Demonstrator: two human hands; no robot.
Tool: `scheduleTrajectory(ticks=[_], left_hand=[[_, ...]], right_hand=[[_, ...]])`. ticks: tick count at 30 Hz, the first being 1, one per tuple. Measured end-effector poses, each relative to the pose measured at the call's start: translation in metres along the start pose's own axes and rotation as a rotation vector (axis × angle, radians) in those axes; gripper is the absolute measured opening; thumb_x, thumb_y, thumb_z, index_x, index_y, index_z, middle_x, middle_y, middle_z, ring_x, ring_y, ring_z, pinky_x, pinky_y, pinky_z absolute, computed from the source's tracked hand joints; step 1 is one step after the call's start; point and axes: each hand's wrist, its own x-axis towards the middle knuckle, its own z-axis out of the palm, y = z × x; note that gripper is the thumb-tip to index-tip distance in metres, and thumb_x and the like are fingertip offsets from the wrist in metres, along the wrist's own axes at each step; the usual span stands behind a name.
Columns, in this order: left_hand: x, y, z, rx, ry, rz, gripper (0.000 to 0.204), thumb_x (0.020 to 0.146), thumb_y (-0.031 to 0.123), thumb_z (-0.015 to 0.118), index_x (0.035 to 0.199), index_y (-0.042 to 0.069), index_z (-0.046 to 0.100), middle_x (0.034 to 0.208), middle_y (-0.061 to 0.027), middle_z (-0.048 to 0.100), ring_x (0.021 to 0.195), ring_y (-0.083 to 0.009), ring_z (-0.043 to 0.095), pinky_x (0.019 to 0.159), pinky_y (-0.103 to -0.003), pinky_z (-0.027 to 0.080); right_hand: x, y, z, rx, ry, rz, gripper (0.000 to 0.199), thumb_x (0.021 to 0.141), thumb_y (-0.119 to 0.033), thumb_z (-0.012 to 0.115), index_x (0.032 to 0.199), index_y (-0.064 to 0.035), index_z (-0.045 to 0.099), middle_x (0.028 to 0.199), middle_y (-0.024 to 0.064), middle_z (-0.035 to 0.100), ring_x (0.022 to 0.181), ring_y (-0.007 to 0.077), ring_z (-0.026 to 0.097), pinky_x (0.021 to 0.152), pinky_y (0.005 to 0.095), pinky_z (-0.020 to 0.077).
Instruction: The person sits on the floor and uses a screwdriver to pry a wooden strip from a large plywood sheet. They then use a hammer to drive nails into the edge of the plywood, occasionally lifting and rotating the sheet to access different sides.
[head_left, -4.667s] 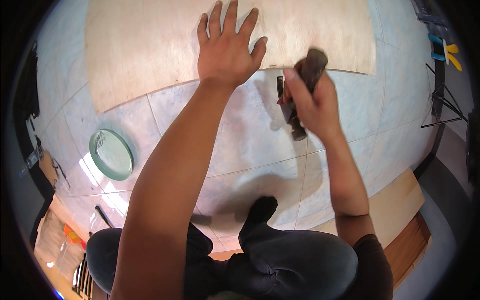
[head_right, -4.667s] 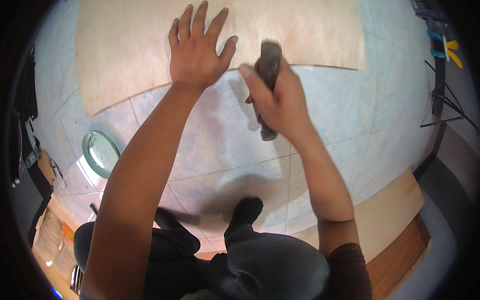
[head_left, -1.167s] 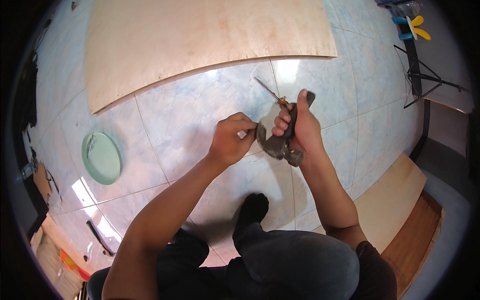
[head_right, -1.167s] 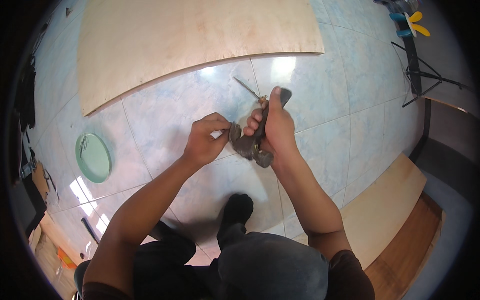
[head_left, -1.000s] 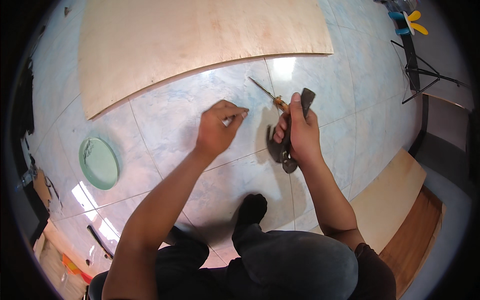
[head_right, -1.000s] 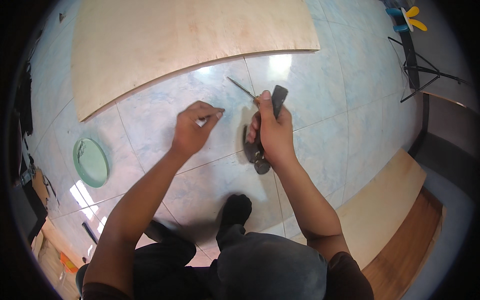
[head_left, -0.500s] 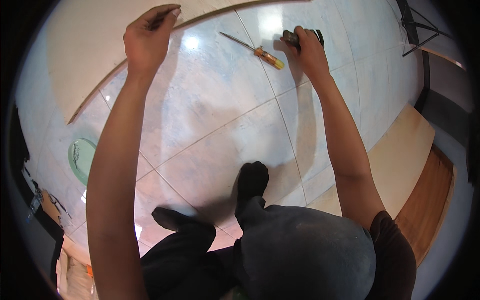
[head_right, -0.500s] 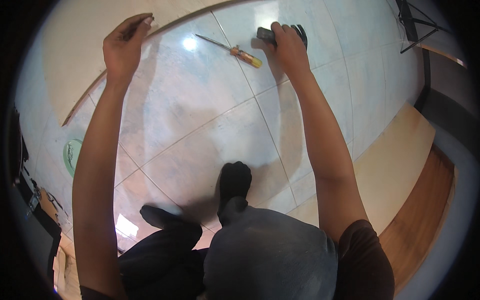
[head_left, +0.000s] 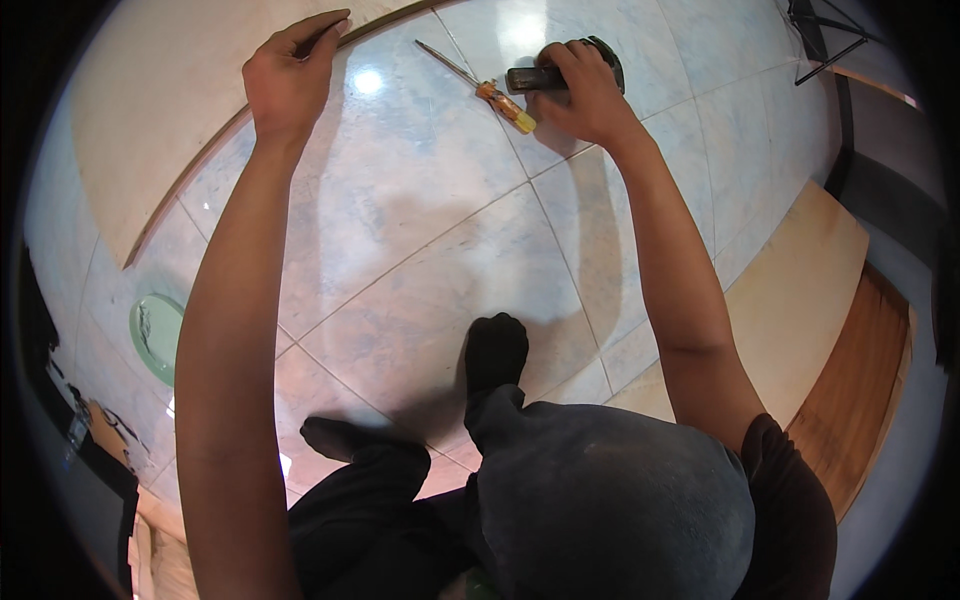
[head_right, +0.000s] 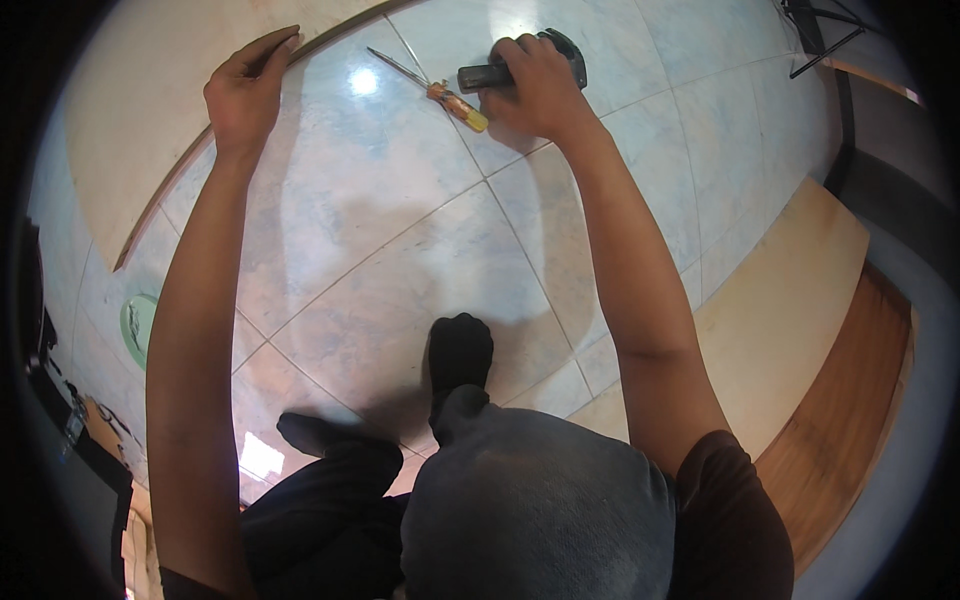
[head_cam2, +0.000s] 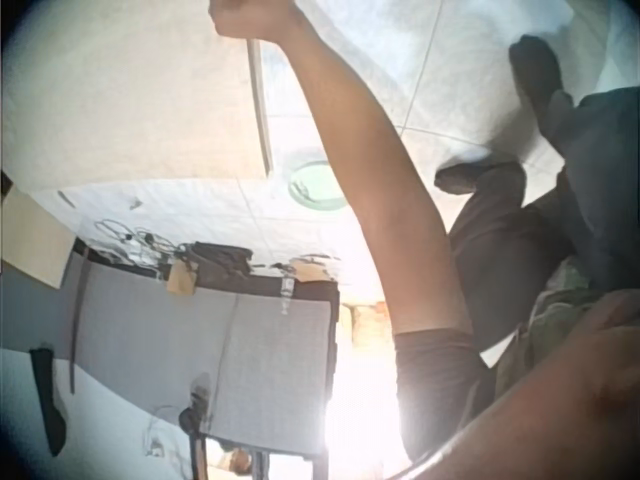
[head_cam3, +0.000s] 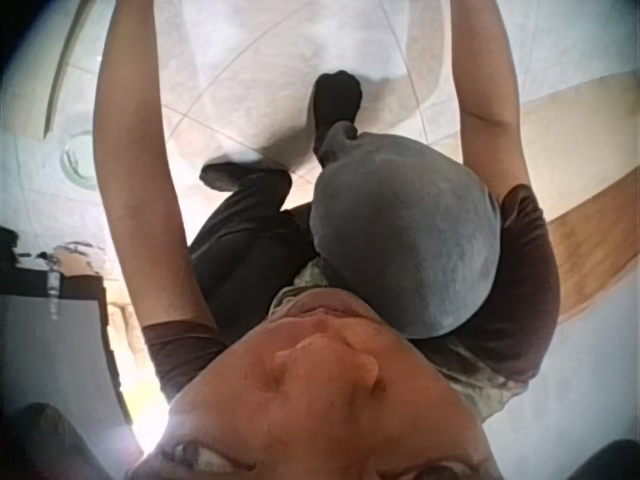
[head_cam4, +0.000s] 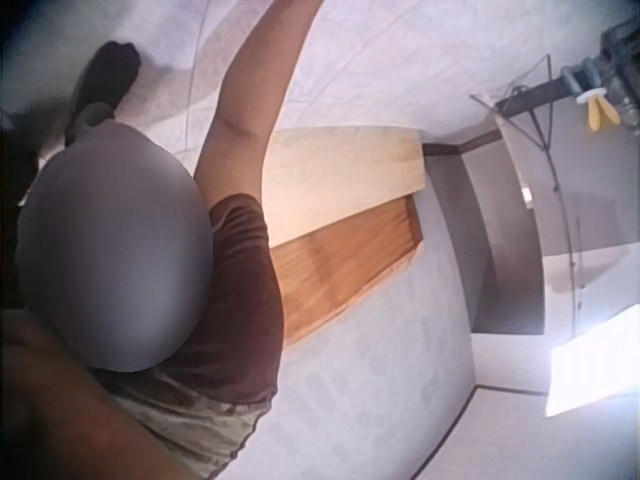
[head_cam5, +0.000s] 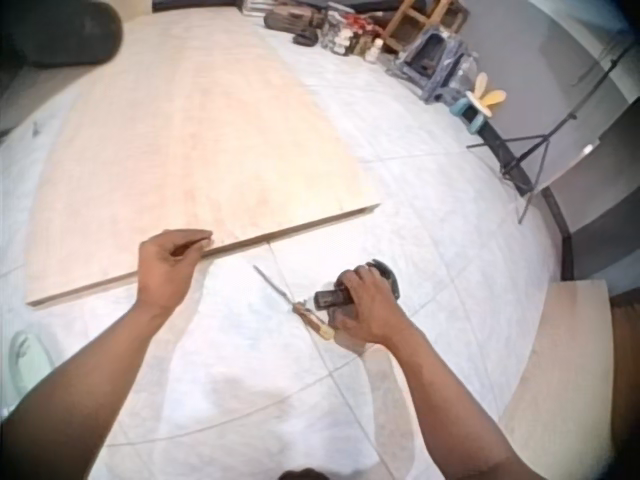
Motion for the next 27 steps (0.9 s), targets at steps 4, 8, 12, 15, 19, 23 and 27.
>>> scheduleTrajectory(ticks=[4,8,12,15,19,23,27], left_hand=[[0.001,-0.010,0.002,0.023,0.009,0.004,0.024,0.100,0.025,0.076,0.118,0.012,0.083,0.111,-0.0073,0.083,0.107,-0.0135,0.076,0.097,-0.027,0.056],[0.003,-0.012,0.002,0.037,-0.002,0.012,0.024,0.100,0.024,0.075,0.119,0.012,0.083,0.111,-0.0069,0.083,0.107,-0.0133,0.076,0.097,-0.027,0.056],[0.005,-0.014,0.004,0.034,-0.010,0.033,0.023,0.100,0.023,0.075,0.119,0.011,0.083,0.112,-0.0065,0.083,0.107,-0.0133,0.076,0.098,-0.026,0.055],[0.006,-0.009,0.003,0.025,-0.022,0.010,0.023,0.101,0.022,0.074,0.119,0.009,0.083,0.112,-0.0068,0.083,0.107,-0.0132,0.076,0.098,-0.026,0.055],[0.006,-0.010,0.002,0.004,-0.021,-0.005,0.023,0.100,0.024,0.075,0.118,0.012,0.084,0.109,-0.0057,0.083,0.102,-0.0118,0.075,0.093,-0.025,0.055],[0.008,-0.020,0.004,-0.025,-0.005,0.036,0.021,0.098,0.027,0.077,0.116,0.020,0.086,0.102,-0.0029,0.084,0.091,-0.0094,0.074,0.084,-0.025,0.056],[0.008,-0.021,0.004,-0.046,-0.003,0.049,0.021,0.098,0.027,0.077,0.115,0.020,0.086,0.101,-0.0024,0.084,0.091,-0.0088,0.074,0.084,-0.026,0.056]], right_hand=[[0.012,-0.027,-0.001,0.056,0.192,-0.152,0.041,0.078,-0.024,0.080,0.113,-0.0087,0.066,0.105,0.0127,0.062,0.103,0.0355,0.060,0.090,0.0487,0.0483],[0.010,-0.081,0.004,0.040,0.170,-0.025,0.028,0.083,-0.022,0.078,0.105,-0.0097,0.067,0.103,0.0109,0.064,0.104,0.0316,0.060,0.092,0.0491,0.0449],[0.003,-0.096,0.023,-0.223,0.102,0.050,0.024,0.084,-0.022,0.078,0.101,-0.0078,0.071,0.102,0.0068,0.067,0.104,0.0279,0.060,0.096,0.0533,0.0386],[0.005,-0.098,0.029,-0.249,0.096,0.047,0.016,0.087,-0.019,0.075,0.097,-0.0075,0.074,0.097,0.0063,0.070,0.103,0.0274,0.060,0.098,0.0517,0.0364],[0.008,-0.093,0.036,-0.262,0.069,0.044,0.010,0.090,-0.015,0.071,0.095,-0.0070,0.076,0.091,0.0062,0.070,0.104,0.0273,0.061,0.100,0.0505,0.0343],[0.010,-0.100,0.034,-0.209,0.101,0.052,0.010,0.092,-0.014,0.069,0.096,-0.0072,0.076,0.090,0.0072,0.070,0.104,0.0269,0.062,0.100,0.0501,0.0339],[0.015,-0.116,0.023,-0.031,0.156,0.104,0.011,0.096,-0.013,0.067,0.102,-0.0040,0.071,0.098,0.0135,0.070,0.104,0.0320,0.064,0.096,0.0530,0.0420]])
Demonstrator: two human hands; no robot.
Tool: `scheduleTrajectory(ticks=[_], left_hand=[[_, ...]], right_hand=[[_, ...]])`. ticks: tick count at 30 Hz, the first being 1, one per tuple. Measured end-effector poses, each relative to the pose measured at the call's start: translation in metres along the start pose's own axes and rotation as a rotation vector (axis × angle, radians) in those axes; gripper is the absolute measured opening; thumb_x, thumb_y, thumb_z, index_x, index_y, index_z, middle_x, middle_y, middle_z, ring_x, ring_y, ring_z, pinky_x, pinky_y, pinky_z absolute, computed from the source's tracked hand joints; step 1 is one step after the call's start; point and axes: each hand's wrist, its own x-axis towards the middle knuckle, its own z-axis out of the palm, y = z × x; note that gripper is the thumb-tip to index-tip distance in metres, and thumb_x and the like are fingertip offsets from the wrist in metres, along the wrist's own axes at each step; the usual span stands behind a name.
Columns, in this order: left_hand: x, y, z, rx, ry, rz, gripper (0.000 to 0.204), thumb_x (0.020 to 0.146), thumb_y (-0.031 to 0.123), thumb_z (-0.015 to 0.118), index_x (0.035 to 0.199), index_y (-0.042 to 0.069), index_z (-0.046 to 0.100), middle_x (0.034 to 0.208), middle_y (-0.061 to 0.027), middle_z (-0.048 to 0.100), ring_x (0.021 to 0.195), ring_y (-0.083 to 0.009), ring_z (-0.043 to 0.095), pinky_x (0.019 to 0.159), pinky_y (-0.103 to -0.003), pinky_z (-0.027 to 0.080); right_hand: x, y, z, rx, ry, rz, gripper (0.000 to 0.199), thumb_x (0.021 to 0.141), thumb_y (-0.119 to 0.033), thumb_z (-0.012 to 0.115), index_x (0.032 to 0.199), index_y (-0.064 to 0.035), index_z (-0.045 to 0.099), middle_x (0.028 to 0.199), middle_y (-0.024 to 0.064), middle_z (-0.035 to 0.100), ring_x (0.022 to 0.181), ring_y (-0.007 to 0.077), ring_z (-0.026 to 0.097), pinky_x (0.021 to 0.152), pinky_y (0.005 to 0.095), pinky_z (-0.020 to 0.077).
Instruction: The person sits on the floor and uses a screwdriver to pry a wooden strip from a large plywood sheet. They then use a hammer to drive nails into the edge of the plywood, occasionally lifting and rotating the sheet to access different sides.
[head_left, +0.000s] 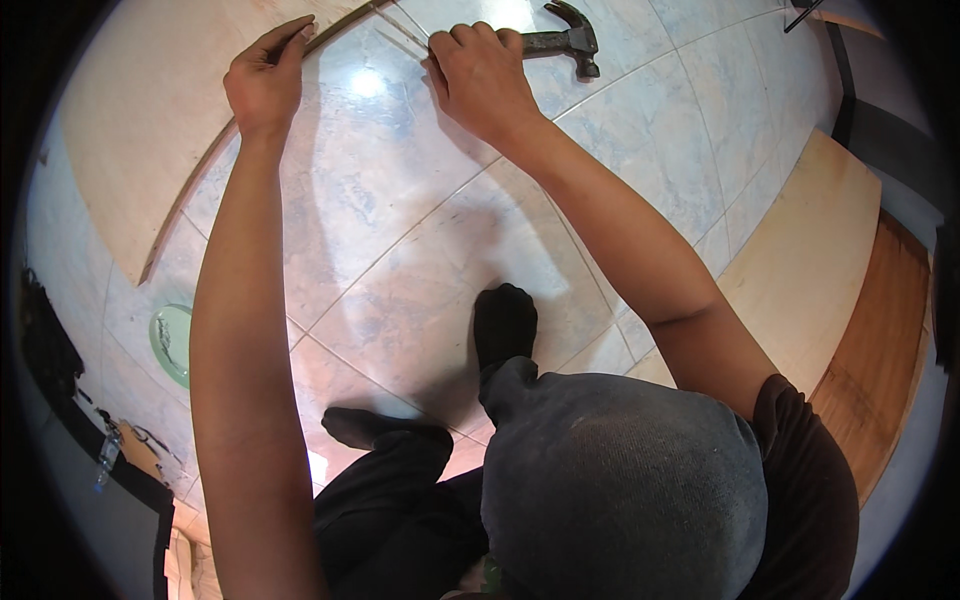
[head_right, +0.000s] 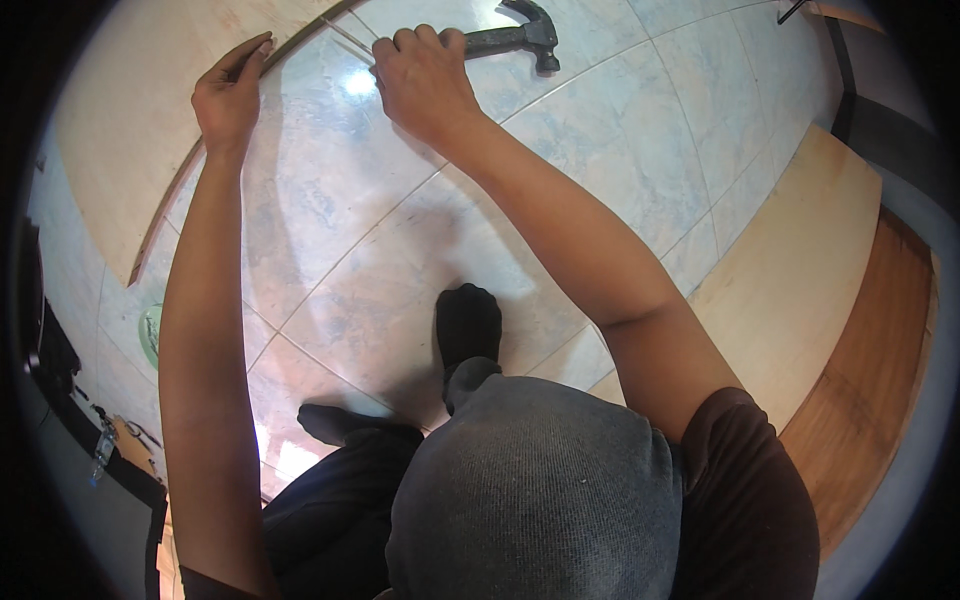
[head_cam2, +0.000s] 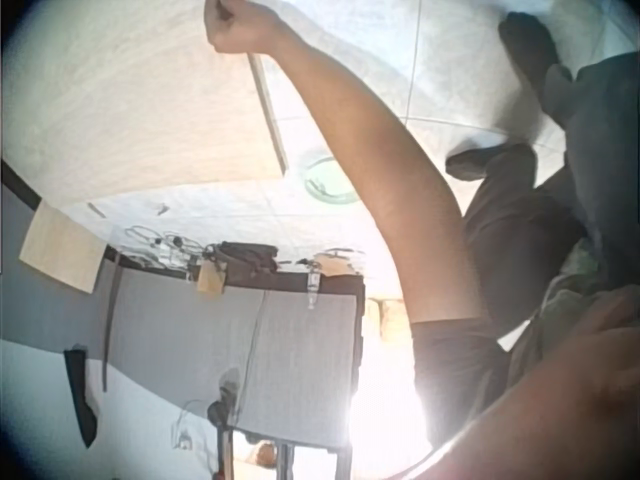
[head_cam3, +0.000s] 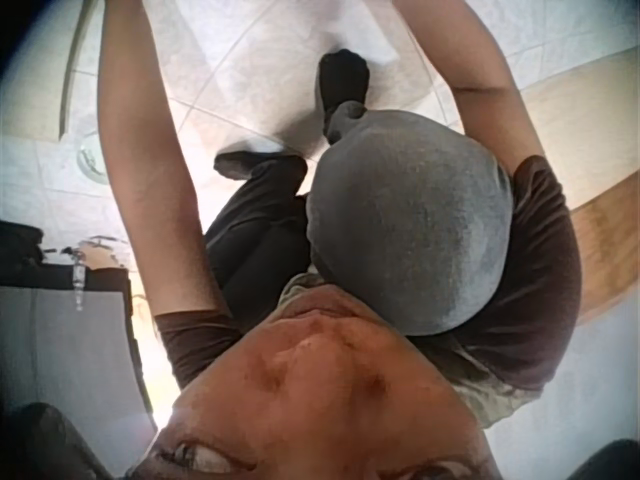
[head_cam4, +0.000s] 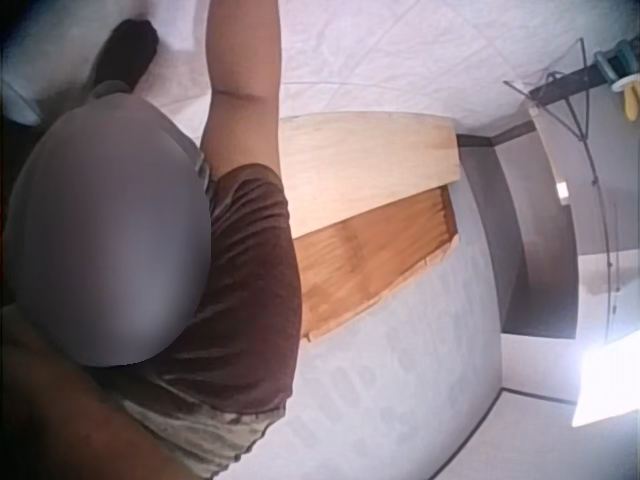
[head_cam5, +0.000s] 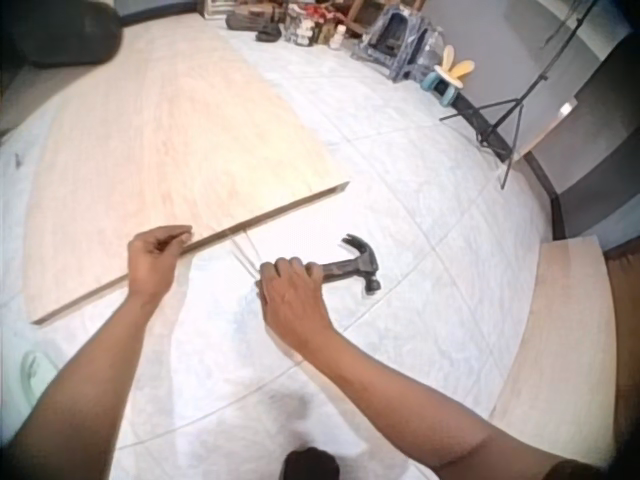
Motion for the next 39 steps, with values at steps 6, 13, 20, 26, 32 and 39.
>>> scheduleTrajectory(ticks=[6,13,20,26,32,39], left_hand=[[-0.002,0.001,0.001,0.057,0.011,-0.004,0.020,0.097,0.025,0.077,0.114,0.019,0.086,0.102,-0.0038,0.083,0.093,-0.0122,0.076,0.085,-0.027,0.057],[-0.006,0.006,0.002,0.114,0.022,0.086,0.020,0.098,0.020,0.077,0.116,0.015,0.084,0.114,-0.0073,0.081,0.104,-0.0172,0.076,0.096,-0.030,0.057],[-0.004,0.004,0.007,0.116,0.073,0.244,0.017,0.094,0.011,0.077,0.108,0.017,0.086,0.105,-0.0045,0.081,0.092,-0.0173,0.075,0.084,-0.030,0.062],[-0.004,0.006,0.004,0.137,0.032,0.192,0.028,0.097,0.013,0.075,0.124,0.015,0.079,0.110,-0.0066,0.081,0.103,-0.0199,0.077,0.095,-0.033,0.061],[-0.002,0.002,0.004,0.113,0.037,0.179,0.037,0.096,0.010,0.074,0.132,0.014,0.071,0.107,-0.0060,0.082,0.103,-0.0210,0.078,0.093,-0.035,0.063],[-0.006,0.004,0.004,0.178,0.092,0.221,0.018,0.092,0.011,0.078,0.110,0.014,0.082,0.101,-0.0063,0.079,0.095,-0.0197,0.078,0.088,-0.033,0.062]], right_hand=[[0.031,-0.014,0.010,0.296,0.264,0.134,0.035,0.112,-0.030,0.058,0.090,-0.0032,0.052,0.077,0.0184,0.064,0.076,0.0333,0.068,0.065,0.0431,0.0539],[0.041,-0.017,0.025,0.383,0.091,0.360,0.019,0.100,-0.010,0.063,0.107,0.0052,0.056,0.104,0.0251,0.065,0.099,0.0450,0.064,0.088,0.0558,0.0533],[0.010,-0.021,0.031,0.339,0.050,0.345,0.023,0.095,-0.013,0.070,0.102,0.0033,0.056,0.103,0.0257,0.063,0.096,0.0425,0.062,0.088,0.0552,0.0502],[0.017,0.003,0.019,0.330,0.226,0.368,0.046,0.093,-0.032,0.076,0.116,0.0023,0.054,0.104,0.0252,0.063,0.103,0.0471,0.062,0.089,0.0546,0.0507],[-0.002,0.081,-0.014,0.269,0.097,0.903,0.077,0.092,-0.041,0.078,0.129,0.0111,0.036,0.113,0.0372,0.066,0.108,0.0491,0.069,0.099,0.0520,0.0536],[0.011,0.066,-0.024,0.686,0.137,1.178,0.099,0.088,-0.018,0.078,0.145,0.0179,0.006,0.109,0.0378,0.065,0.076,0.0377,0.077,0.068,0.0410,0.0684]])
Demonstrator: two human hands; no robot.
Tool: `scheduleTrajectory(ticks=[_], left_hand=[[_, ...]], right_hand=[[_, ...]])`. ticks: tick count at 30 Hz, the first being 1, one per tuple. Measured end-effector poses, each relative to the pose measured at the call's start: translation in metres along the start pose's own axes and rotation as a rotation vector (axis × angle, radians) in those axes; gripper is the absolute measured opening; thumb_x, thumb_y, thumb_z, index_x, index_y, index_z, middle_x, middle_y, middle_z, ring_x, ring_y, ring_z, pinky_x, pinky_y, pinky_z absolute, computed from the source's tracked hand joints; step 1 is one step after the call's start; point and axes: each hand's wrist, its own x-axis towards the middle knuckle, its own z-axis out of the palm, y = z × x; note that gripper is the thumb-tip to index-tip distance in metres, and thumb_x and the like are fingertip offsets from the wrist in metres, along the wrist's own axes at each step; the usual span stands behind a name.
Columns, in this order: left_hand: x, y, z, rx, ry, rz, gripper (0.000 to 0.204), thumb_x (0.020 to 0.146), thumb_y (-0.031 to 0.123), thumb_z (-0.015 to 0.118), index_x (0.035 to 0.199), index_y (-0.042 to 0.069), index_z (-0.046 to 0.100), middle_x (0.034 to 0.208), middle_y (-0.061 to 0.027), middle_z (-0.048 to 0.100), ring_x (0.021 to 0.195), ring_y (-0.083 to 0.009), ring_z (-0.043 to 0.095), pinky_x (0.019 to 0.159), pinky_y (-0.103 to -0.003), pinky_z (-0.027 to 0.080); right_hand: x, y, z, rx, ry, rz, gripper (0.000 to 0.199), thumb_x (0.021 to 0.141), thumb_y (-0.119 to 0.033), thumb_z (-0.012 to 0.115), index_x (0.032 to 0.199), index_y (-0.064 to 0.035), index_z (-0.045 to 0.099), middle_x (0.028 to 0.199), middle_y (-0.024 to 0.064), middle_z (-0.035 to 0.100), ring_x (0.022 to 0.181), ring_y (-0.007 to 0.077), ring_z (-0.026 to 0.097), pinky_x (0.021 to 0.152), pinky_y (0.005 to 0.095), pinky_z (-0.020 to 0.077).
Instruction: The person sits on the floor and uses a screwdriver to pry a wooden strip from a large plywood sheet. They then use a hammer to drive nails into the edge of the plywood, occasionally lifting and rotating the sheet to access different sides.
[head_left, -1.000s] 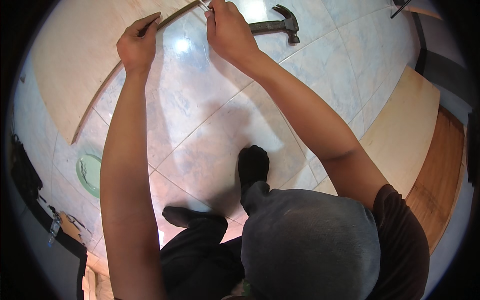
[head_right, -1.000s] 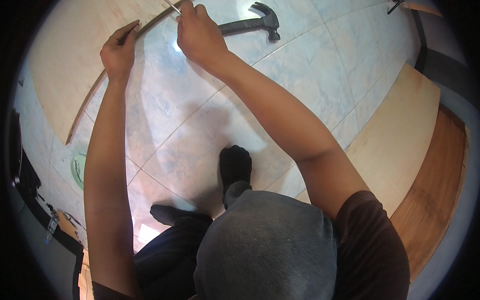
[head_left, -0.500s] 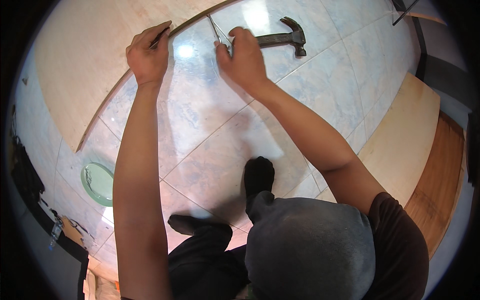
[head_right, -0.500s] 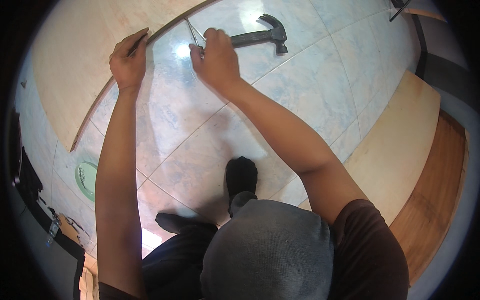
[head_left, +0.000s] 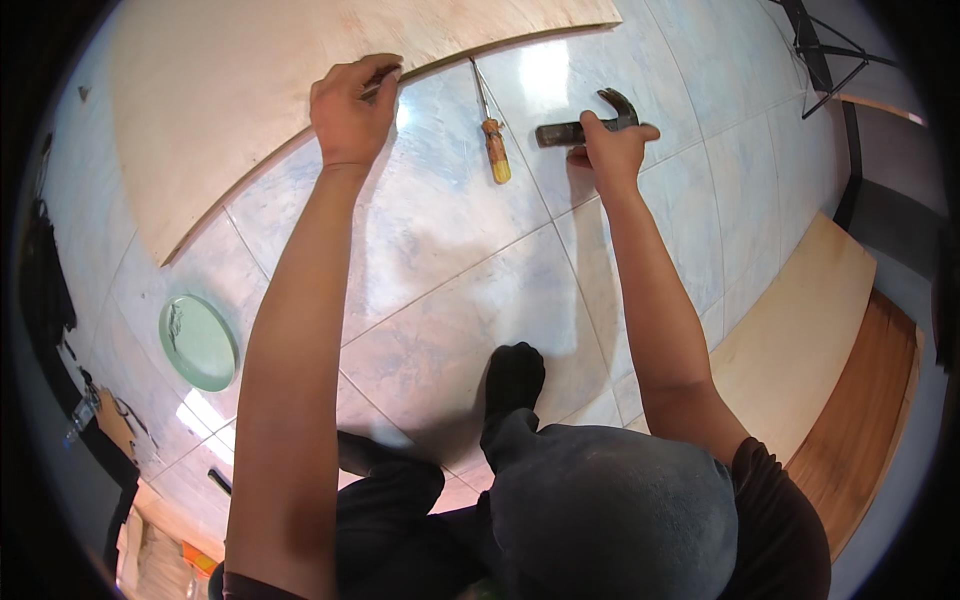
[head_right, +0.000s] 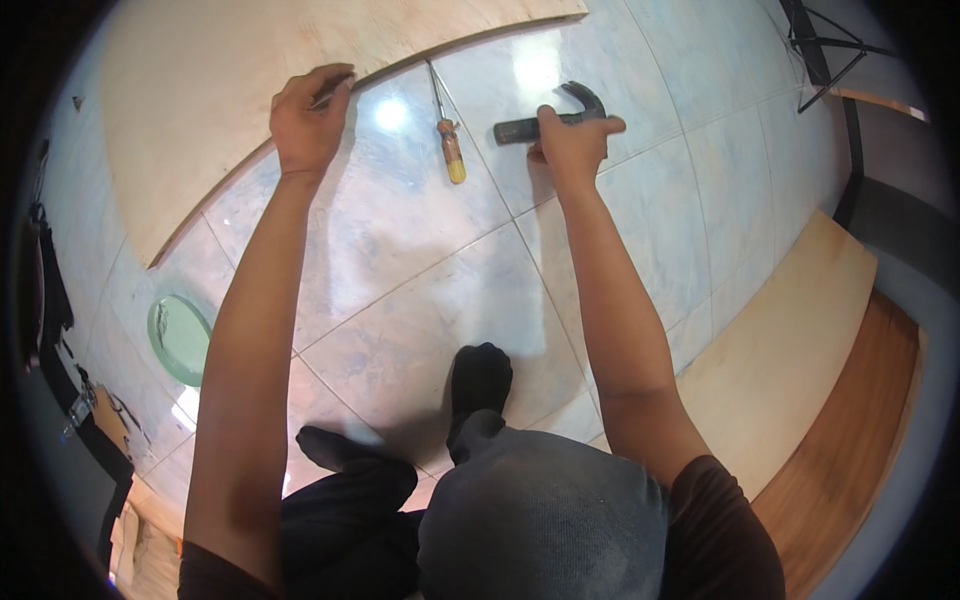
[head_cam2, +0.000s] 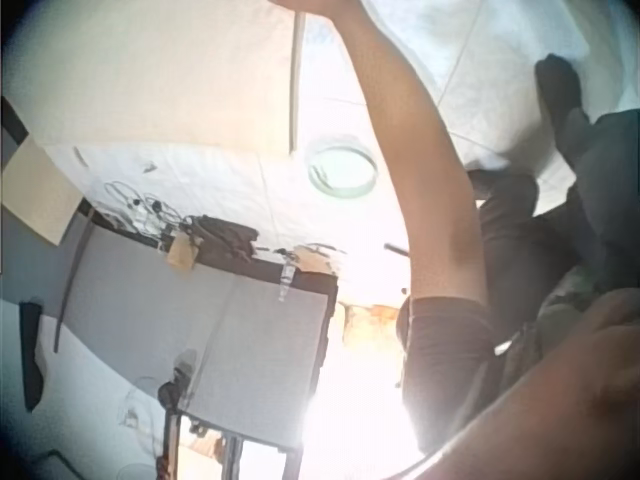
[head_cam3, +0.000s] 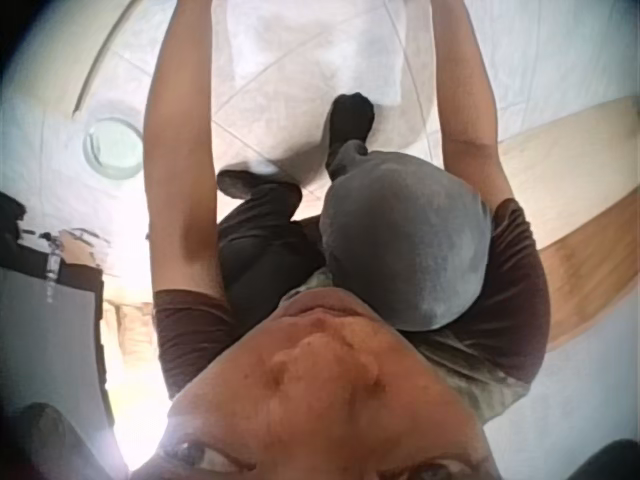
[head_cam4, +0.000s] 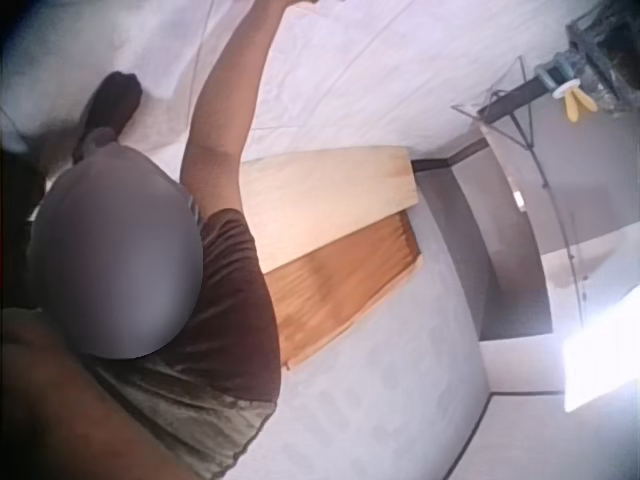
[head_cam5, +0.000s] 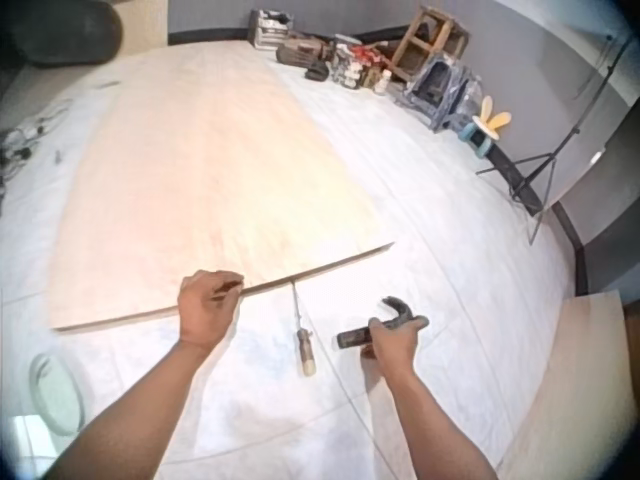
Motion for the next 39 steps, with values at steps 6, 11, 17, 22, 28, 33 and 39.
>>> scheduleTrajectory(ticks=[6,11,17,22,28,33,39], left_hand=[[0.001,0.003,0.000,0.009,0.030,-0.018,0.013,0.089,0.012,0.080,0.101,0.014,0.083,0.099,-0.0073,0.079,0.091,-0.0217,0.076,0.089,-0.033,0.058],[-0.001,0.001,0.001,0.062,0.051,0.040,0.011,0.087,0.013,0.081,0.098,0.016,0.083,0.095,-0.0031,0.079,0.090,-0.0210,0.074,0.090,-0.034,0.052],[-0.001,-0.001,0.003,0.054,0.063,0.035,0.027,0.087,0.015,0.082,0.113,0.018,0.077,0.094,0.0030,0.079,0.091,-0.0188,0.072,0.090,-0.035,0.049],[-0.001,-0.001,0.004,0.024,0.053,0.042,0.040,0.088,0.014,0.081,0.125,0.019,0.068,0.093,0.0037,0.080,0.088,-0.0185,0.072,0.090,-0.035,0.049],[-0.001,-0.006,0.003,0.027,0.065,0.081,0.044,0.087,0.009,0.080,0.127,0.019,0.066,0.093,0.0036,0.080,0.088,-0.0195,0.073,0.088,-0.036,0.049],[-0.001,-0.008,0.004,0.036,0.092,0.107,0.047,0.086,0.007,0.080,0.129,0.019,0.065,0.092,0.0035,0.080,0.088,-0.0213,0.073,0.085,-0.037,0.049],[-0.002,-0.010,0.003,0.039,0.084,0.092,0.048,0.086,0.008,0.080,0.130,0.019,0.064,0.092,0.0026,0.080,0.088,-0.0224,0.073,0.086,-0.038,0.050]], right_hand=[[0.012,0.007,0.001,0.147,0.042,0.128,0.099,0.086,-0.011,0.075,0.147,0.0171,0.003,0.129,0.0342,0.050,0.106,0.0325,0.069,0.069,0.0433,0.0686],[0.009,0.011,-0.003,0.136,0.012,0.150,0.074,0.090,-0.013,0.067,0.145,0.0086,0.021,0.110,0.0225,0.055,0.080,0.0232,0.063,0.051,0.0401,0.0529],[-0.060,-0.028,0.003,0.338,-0.299,-0.104,0.034,0.106,-0.026,0.068,0.121,-0.0050,0.047,0.082,0.0028,0.056,0.054,0.0113,0.049,0.046,0.0318,0.0445],[-0.062,-0.053,0.044,-0.072,-0.382,-0.481,0.029,0.113,-0.032,0.057,0.110,-0.0044,0.062,0.071,-0.0039,0.052,0.052,0.0095,0.049,0.049,0.0295,0.0415],[-0.090,-0.085,0.076,-0.375,-0.464,-0.850,0.041,0.110,-0.033,0.058,0.108,0.0068,0.068,0.065,0.0265,0.064,0.062,0.0466,0.066,0.058,0.0499,0.0506],[-0.096,-0.088,0.092,-0.371,-0.474,-0.881,0.041,0.110,-0.031,0.057,0.104,0.0085,0.067,0.070,0.0281,0.066,0.065,0.0469,0.066,0.060,0.0532,0.0508],[-0.097,-0.088,0.100,-0.413,-0.456,-0.880,0.045,0.110,-0.031,0.055,0.102,0.0121,0.066,0.074,0.0313,0.067,0.070,0.0513,0.068,0.062,0.0575,0.0536]])
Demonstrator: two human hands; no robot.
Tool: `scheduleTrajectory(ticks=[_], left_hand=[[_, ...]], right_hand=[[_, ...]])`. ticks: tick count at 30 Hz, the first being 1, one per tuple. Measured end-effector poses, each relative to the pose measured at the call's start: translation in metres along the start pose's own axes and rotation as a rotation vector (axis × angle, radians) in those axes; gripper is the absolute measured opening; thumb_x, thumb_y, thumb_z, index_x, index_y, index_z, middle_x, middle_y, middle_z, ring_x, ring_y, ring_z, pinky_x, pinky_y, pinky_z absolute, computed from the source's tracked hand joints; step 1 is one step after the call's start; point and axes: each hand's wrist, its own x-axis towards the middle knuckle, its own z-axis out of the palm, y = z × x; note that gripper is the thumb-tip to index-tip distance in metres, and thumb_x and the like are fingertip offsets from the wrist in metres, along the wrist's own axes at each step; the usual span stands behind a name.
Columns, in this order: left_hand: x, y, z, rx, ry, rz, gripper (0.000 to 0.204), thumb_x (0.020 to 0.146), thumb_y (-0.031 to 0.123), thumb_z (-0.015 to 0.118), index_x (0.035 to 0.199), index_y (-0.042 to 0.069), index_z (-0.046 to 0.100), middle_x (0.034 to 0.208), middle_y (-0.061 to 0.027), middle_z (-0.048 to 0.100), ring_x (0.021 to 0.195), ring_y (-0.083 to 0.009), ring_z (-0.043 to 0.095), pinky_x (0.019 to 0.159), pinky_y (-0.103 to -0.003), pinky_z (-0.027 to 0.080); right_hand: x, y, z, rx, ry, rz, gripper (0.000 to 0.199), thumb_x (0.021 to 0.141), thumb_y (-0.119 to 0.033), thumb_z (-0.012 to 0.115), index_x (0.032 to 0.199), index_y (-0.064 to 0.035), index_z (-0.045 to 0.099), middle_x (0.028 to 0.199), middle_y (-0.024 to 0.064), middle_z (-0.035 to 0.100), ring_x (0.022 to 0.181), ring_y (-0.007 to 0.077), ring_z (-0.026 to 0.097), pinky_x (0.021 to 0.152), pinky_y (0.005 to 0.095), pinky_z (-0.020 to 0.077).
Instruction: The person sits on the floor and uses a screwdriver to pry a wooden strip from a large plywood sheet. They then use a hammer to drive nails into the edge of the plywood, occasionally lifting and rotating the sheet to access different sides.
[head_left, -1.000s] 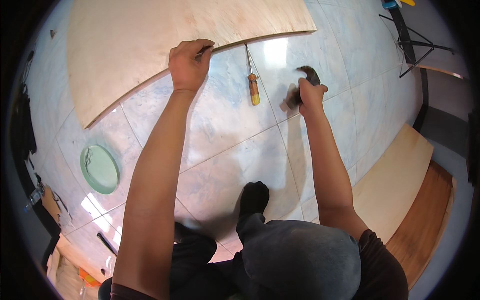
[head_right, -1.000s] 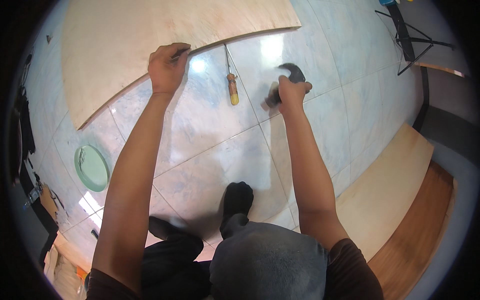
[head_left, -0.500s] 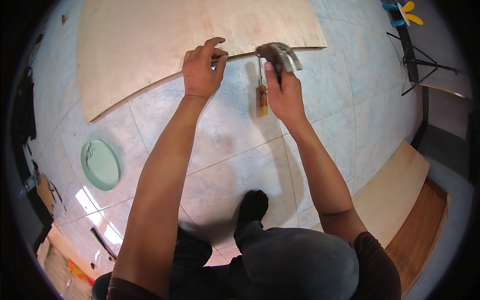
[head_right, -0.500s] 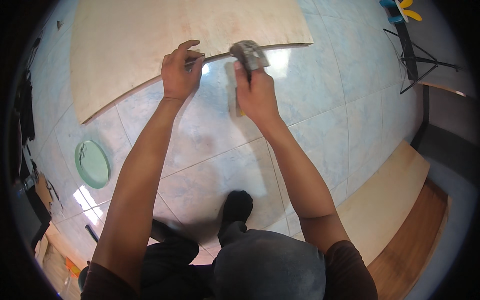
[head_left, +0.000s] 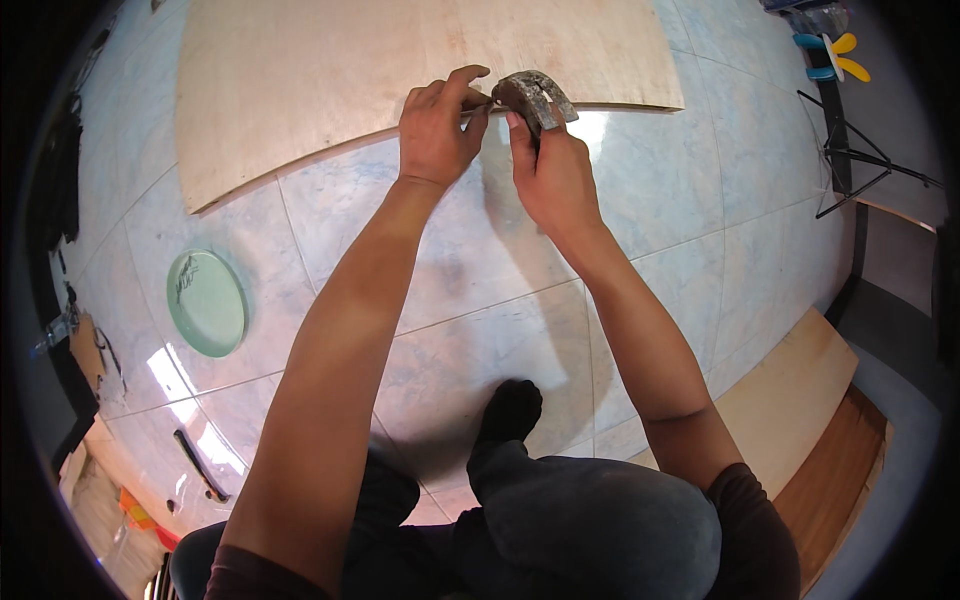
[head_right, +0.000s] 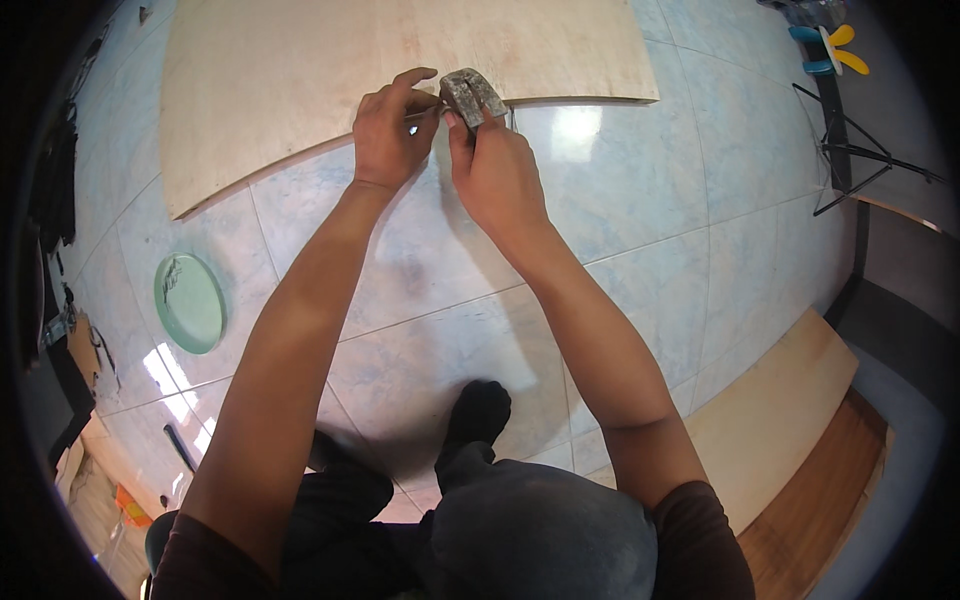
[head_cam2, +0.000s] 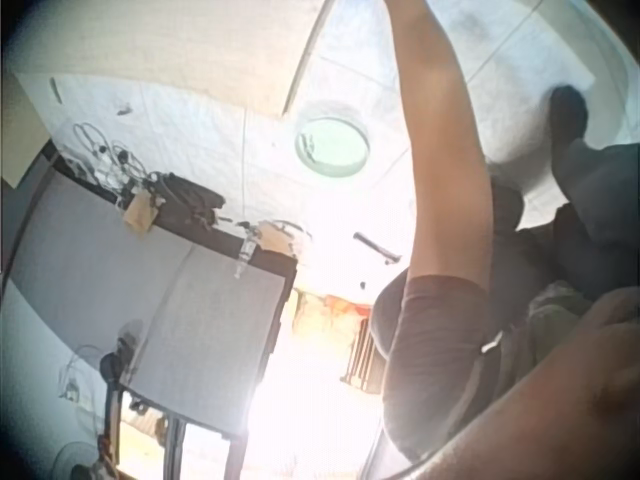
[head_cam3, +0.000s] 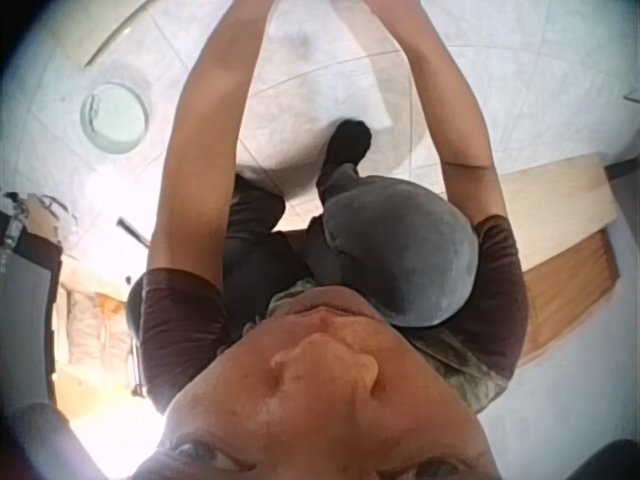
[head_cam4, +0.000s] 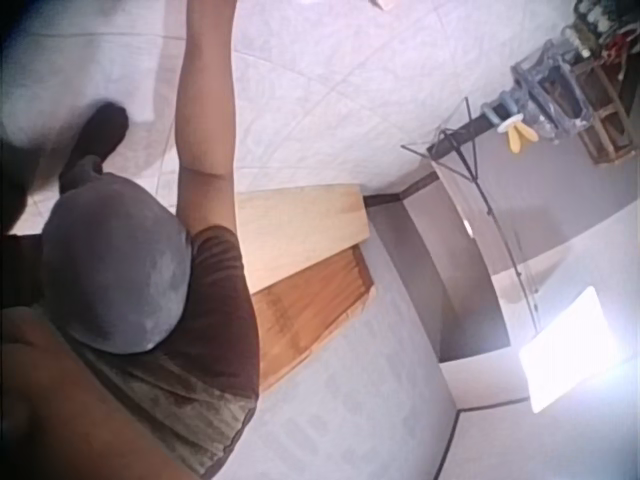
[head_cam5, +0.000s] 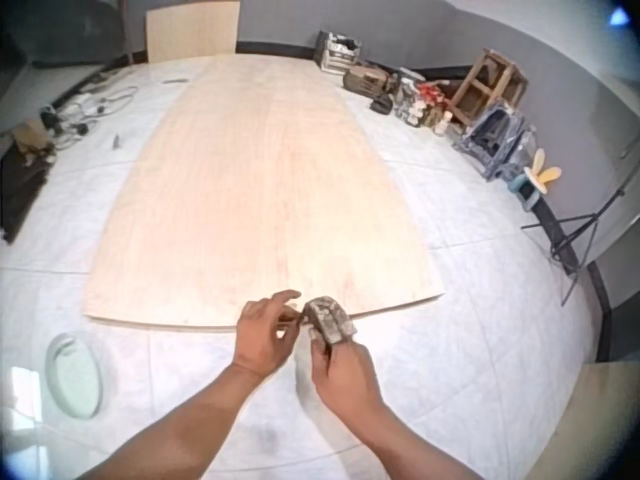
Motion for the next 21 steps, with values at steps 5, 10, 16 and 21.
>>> scheduleTrajectory(ticks=[5,10,16,21], left_hand=[[0.001,0.000,0.003,-0.002,0.002,-0.005,0.048,0.087,0.009,0.080,0.131,0.018,0.064,0.091,0.0021,0.080,0.088,-0.0231,0.074,0.086,-0.038,0.050],[0.000,0.000,0.003,0.001,0.010,0.002,0.047,0.087,0.009,0.080,0.131,0.018,0.064,0.091,0.0026,0.080,0.088,-0.0223,0.074,0.086,-0.038,0.051],[0.000,-0.002,0.002,0.001,0.010,0.003,0.048,0.086,0.009,0.081,0.131,0.018,0.065,0.091,0.0036,0.080,0.088,-0.0219,0.074,0.086,-0.038,0.052],[0.001,-0.001,0.003,0.006,0.011,0.007,0.052,0.085,0.009,0.081,0.133,0.019,0.065,0.092,0.0036,0.080,0.089,-0.0224,0.073,0.087,-0.038,0.052]], right_hand=[[0.004,0.002,0.000,-0.009,0.019,-0.013,0.046,0.110,-0.032,0.056,0.103,0.0131,0.065,0.073,0.0311,0.067,0.071,0.0511,0.069,0.062,0.0578,0.0539],[0.005,-0.006,0.001,-0.052,-0.017,0.065,0.047,0.110,-0.032,0.055,0.104,0.0134,0.063,0.071,0.0306,0.067,0.071,0.0508,0.069,0.063,0.0576,0.0548],[0.004,-0.005,0.000,-0.074,-0.012,0.028,0.045,0.110,-0.032,0.055,0.104,0.0125,0.062,0.071,0.0300,0.067,0.072,0.0507,0.070,0.064,0.0579,0.0556],[0.001,0.000,0.004,-0.023,0.047,-0.024,0.040,0.110,-0.030,0.057,0.111,0.0090,0.065,0.072,0.0294,0.068,0.069,0.0492,0.070,0.062,0.0545,0.0533]])
